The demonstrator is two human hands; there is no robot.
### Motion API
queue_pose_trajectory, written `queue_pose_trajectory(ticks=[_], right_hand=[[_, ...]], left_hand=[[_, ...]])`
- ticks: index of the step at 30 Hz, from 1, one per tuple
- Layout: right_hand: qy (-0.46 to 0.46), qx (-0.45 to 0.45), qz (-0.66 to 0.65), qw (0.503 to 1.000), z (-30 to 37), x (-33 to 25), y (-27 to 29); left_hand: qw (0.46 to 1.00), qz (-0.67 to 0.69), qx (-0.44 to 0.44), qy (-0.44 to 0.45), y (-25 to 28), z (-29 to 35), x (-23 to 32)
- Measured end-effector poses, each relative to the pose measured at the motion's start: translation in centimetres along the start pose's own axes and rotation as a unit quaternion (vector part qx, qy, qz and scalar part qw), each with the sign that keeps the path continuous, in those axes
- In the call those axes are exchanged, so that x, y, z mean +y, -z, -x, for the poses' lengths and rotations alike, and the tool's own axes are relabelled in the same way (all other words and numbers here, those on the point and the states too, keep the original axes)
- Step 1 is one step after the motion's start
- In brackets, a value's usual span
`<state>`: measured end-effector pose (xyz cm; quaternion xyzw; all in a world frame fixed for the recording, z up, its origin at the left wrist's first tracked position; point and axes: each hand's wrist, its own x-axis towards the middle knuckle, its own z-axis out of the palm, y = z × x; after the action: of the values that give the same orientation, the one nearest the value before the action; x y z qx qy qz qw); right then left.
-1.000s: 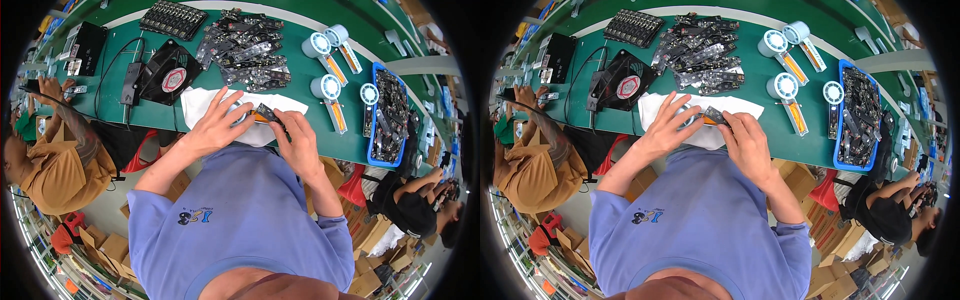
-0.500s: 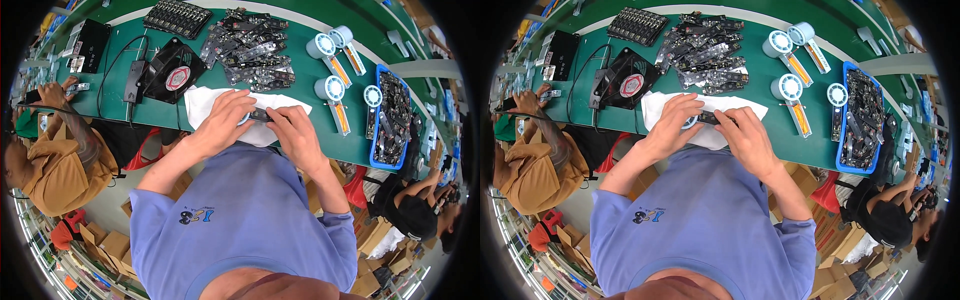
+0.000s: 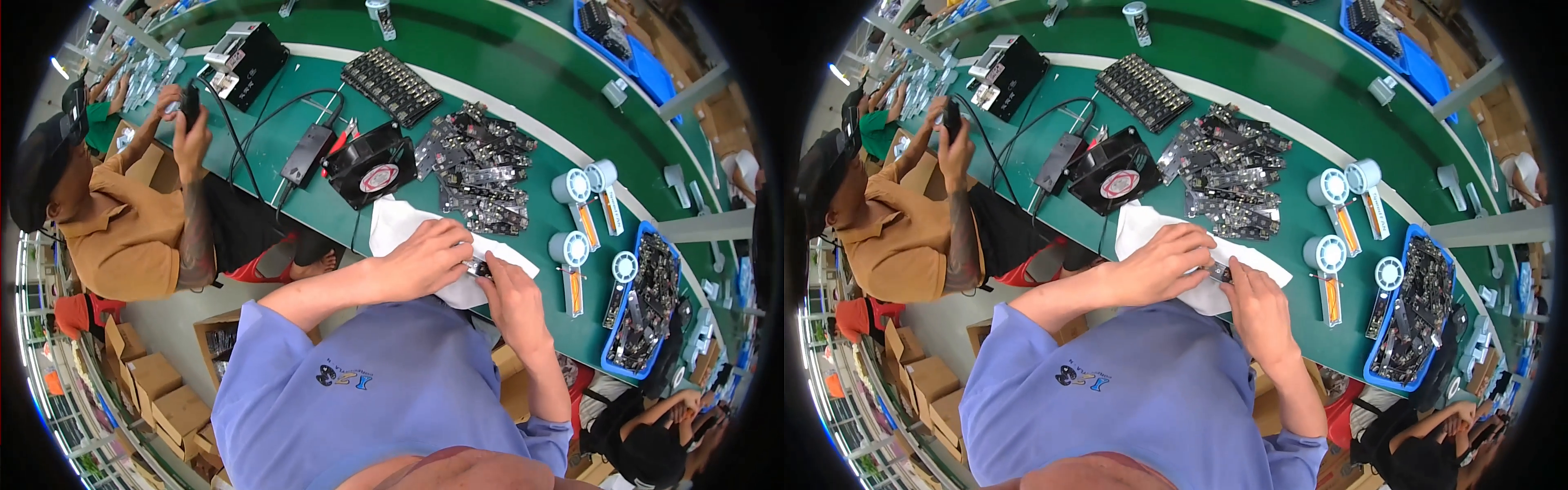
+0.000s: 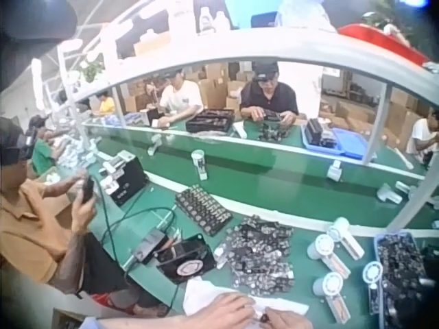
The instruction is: The person assembles small electronic PCB components into white circular plastic housings by hand, taking components from a cardboard box and inserting them into the housings.
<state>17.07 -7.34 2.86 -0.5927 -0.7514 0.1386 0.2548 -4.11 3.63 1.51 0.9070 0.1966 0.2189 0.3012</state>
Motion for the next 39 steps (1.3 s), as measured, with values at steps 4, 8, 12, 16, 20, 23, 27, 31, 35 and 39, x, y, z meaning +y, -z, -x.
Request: queue_pose_trajectory(ticks=[4, 8, 12, 16, 20, 23, 27, 31, 35, 39], right_hand=[[0.036, -0.059, 0.075, 0.995, -0.5, -0.4, 0.2], [0.017, -0.093, 0.056, 0.994, -2.0, -0.2, 5.4], [-0.033, -0.011, 0.049, 0.998, -9.7, 2.4, 10.8], [-0.138, 0.05, 0.117, 0.982, -23.6, 12.0, 8.0], [-0.268, 0.11, 0.161, 0.944, -34.2, 20.8, 3.8], [-0.295, 0.128, 0.148, 0.935, -40.3, 24.7, 1.5], [-0.348, 0.129, 0.123, 0.92, -43.9, 26.4, 0.6], [-0.323, 0.136, 0.145, 0.925, -44.4, 25.7, 2.7], [-0.42, 0.125, 0.282, 0.853, -38.9, 32.4, 9.0], [-0.418, 0.172, 0.276, 0.848, -35.3, 40.4, 9.6]], left_hand=[[1.0, -0.018, 0.001, -0.014, 0.3, 0.0, 0.2], [0.962, -0.117, 0.205, -0.135, 1.0, 1.7, 1.5], [0.965, -0.086, 0.22, -0.11, -1.3, 4.7, 0.5], [0.982, -0.102, 0.155, -0.011, -4.1, 4.5, -1.7], [0.984, -0.114, 0.137, 0.007, -4.4, 4.3, -2.0], [0.984, -0.118, 0.127, 0.04, -4.4, 4.1, -1.4], [0.985, -0.122, 0.116, 0.044, -3.9, 3.2, -1.9], [0.981, -0.135, 0.118, 0.068, -4.2, 3.7, -1.9], [0.978, -0.148, 0.131, 0.074, -4.5, 3.2, -1.3], [0.978, -0.152, 0.13, 0.052, -4.6, 3.0, -1.7]])
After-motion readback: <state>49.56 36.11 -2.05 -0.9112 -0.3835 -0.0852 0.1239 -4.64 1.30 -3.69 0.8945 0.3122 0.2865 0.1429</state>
